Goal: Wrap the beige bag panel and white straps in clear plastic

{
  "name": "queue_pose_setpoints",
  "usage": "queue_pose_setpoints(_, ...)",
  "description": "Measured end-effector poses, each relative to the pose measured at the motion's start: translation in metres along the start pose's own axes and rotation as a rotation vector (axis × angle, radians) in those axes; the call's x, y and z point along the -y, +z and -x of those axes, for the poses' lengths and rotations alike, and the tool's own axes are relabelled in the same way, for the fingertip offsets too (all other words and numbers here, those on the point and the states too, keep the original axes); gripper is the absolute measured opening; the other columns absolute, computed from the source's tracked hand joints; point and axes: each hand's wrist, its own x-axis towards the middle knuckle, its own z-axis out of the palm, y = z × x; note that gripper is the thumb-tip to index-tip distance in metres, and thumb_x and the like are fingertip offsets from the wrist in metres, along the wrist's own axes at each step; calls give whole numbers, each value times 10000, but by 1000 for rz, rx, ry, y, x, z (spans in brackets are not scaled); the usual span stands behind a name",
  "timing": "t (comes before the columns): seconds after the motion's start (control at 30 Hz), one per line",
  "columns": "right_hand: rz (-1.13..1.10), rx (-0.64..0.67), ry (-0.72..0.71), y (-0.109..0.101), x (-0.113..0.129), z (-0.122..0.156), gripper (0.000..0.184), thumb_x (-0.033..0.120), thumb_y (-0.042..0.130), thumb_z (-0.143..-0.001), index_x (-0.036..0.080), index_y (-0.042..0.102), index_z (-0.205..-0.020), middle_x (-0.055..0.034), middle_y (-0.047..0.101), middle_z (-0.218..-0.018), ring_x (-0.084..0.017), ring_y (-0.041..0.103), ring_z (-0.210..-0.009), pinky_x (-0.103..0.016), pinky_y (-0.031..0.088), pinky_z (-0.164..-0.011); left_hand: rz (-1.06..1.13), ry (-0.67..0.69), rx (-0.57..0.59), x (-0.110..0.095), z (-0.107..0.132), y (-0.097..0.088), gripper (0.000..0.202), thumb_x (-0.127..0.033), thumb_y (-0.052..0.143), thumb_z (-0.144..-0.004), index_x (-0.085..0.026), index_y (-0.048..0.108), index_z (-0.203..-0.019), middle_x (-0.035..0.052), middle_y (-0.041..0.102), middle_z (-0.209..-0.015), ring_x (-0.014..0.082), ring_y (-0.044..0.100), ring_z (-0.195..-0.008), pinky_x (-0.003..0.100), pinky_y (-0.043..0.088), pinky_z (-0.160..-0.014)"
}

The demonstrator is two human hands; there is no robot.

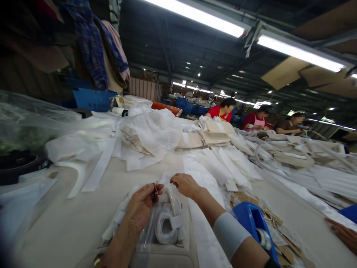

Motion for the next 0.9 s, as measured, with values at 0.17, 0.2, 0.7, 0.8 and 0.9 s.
queue_pose_setpoints(0.17,108,18,-77,-30,16,-6,223,124,470,-860,179,686,-865,-80,682,-959,-179,645,-818,-280,406,-750,88,58,-24,-1,-1,1,320,-226,733,-423,-127,715,-727,70,717,-854,101,580,-551,224,428,-575)
queue_pose_setpoints(0.2,130,23,-91,-35,21,-5,215,117,473,-857,170,681,-836,-84,688,-903,-184,643,-794,-292,394,-750,102,72,-38,-1,-1,2,320,-201,724,-410,-129,719,-721,65,719,-844,98,580,-538,225,436,-578)
queue_pose_setpoints(0.7,-254,-146,74,-48,55,13,237,73,529,-759,200,586,-950,20,655,-720,-127,582,-664,-212,330,-589,33,160,24,9,4,4,508,-185,782,-465,-135,698,-963,71,709,-808,132,594,-504,232,433,-479)
queue_pose_setpoints(0.8,-441,-185,103,-43,51,14,234,36,561,-693,201,569,-859,60,617,-632,-105,553,-585,-202,342,-560,-47,211,66,11,4,4,535,-226,778,-502,-157,684,-1024,64,710,-839,146,611,-537,247,452,-508)
queue_pose_setpoints(0.9,-642,-178,88,-38,50,14,228,43,592,-664,209,543,-812,92,577,-586,-93,554,-549,-194,375,-551,-193,306,36,18,1,1,510,-245,742,-556,-177,677,-1057,35,701,-800,135,595,-586,240,460,-548)
